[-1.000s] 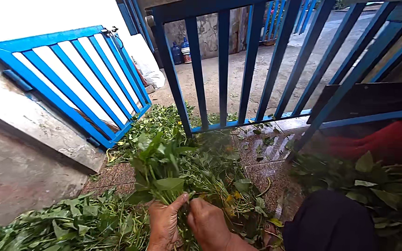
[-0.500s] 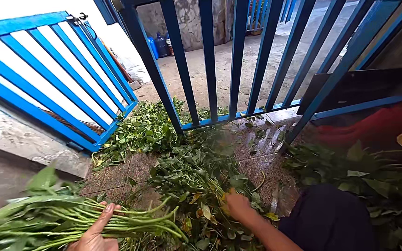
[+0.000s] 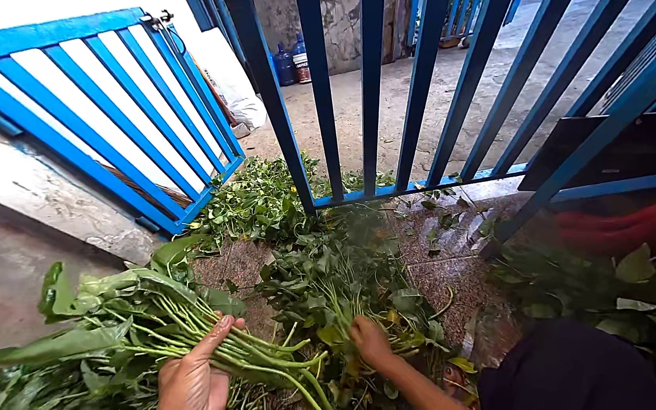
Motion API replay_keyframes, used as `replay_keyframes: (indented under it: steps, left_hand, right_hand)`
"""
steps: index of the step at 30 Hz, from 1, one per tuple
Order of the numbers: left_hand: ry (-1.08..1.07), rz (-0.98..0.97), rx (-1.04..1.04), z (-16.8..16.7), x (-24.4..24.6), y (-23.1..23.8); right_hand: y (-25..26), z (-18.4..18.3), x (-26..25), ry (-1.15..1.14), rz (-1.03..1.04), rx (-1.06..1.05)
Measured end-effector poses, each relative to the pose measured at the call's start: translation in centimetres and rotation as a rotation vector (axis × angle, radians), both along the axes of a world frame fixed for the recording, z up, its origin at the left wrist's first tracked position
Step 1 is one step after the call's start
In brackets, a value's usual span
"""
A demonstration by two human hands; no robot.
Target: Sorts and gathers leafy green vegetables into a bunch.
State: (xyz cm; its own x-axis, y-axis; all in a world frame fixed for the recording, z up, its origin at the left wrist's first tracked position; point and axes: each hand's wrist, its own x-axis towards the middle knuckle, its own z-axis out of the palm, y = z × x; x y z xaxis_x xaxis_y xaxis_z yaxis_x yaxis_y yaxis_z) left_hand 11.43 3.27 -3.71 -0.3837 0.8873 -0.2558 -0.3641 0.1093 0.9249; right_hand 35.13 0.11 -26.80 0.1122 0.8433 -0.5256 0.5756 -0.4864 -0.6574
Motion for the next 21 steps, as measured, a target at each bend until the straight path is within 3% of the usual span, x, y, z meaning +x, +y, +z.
replay_keyframes:
  steps: [2, 6, 7, 9, 11, 15, 16, 19, 21]
  left_hand:
    - [0.020, 0.010, 0.008, 0.1, 0.1, 0.1]
    - [0.031, -0.034, 0.004, -0.2, 0.0, -0.2]
    - [0.031, -0.044, -0.004, -0.2, 0.0, -0.2]
    - [0.031, -0.053, -0.018, -0.3, 0.2, -0.4]
    - [0.036, -0.061, -0.022, -0.3, 0.4, -0.8]
    - [0.065, -0.060, -0.012, -0.3, 0.2, -1.3]
    - [0.074, -0.059, -0.012, -0.3, 0.2, -1.4]
    - [0.087, -0.046, -0.010, -0.1, 0.3, -1.5]
    - [0.095, -0.044, -0.008, 0.1, 0.3, -1.6]
  right_hand:
    - [-0.2, 1.0, 1.0, -0.034, -0.142, 0.036]
    - [-2.6, 4.5, 1.4, 0.236, -0.251, 0.642]
    - [-2.9, 5.0, 1.5, 0.344, -0.234, 0.661]
    - [-3.2, 5.1, 2.4, 0.413, -0.185, 0.477]
    - [-3.5, 4.9, 2.7, 0.315, -0.192, 0.334]
    - [-4.7, 5.9, 1.2, 0.081, -0.236, 0.796]
    - [-4.5, 5.7, 1.8, -0.037, -0.168, 0.721]
    - [-2.6, 6.7, 3.6, -0.410, 0.098, 0.075]
    - [-2.4, 7.1, 3.5, -0.533, 0.098, 0.100]
